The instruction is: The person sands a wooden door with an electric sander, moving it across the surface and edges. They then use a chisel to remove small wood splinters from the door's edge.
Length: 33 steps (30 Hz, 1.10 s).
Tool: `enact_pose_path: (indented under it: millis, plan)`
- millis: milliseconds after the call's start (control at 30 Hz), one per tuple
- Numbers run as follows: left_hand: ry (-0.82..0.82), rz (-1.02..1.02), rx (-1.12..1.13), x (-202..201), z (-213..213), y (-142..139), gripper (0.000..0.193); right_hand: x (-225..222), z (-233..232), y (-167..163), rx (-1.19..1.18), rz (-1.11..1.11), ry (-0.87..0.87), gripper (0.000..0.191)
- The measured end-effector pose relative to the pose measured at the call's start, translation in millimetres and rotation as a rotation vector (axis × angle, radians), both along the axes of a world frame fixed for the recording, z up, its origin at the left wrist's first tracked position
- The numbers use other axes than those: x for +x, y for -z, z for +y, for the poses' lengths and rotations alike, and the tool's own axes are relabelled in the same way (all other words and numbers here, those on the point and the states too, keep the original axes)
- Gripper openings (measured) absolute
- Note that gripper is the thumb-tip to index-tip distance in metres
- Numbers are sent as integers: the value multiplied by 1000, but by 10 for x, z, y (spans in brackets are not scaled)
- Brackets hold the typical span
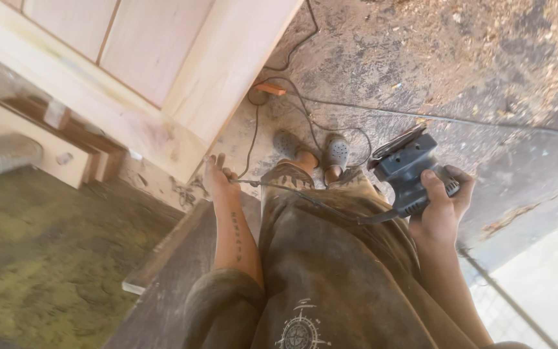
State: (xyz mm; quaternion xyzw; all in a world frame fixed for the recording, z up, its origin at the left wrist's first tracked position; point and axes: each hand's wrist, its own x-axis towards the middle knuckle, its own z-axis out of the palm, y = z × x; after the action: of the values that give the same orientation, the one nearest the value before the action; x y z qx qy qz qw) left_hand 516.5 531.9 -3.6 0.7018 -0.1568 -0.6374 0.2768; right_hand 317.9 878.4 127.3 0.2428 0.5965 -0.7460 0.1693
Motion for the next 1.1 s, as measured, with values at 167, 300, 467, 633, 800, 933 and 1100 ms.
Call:
enact_pose_path:
  millis: [167, 300, 467, 633, 800, 933, 1100]
  plan:
    - [434, -135, -271, -136, 106, -151, 36, 122, 352, 255, -93, -112, 176, 42]
    - [734, -280, -533, -56, 117, -275, 28, 189, 460, 489, -46, -147, 199, 43]
    - [789, -235, -559, 232, 244, -371, 32, 252, 475, 633, -172, -70, 160, 43]
    - [622, -215, -380, 353, 415, -348, 31, 134, 402, 609, -261, -139, 62, 34]
    - [665, -44, -539, 286, 246, -237, 31, 89, 95, 537, -37, -115, 25, 40]
    - [788, 51, -556, 204, -159, -149, 36, 298, -339, 431, 42, 74, -38, 49]
    - [1397, -109, -497, 365, -671, -78, 46, 748, -1084, 203, 220, 113, 3, 56]
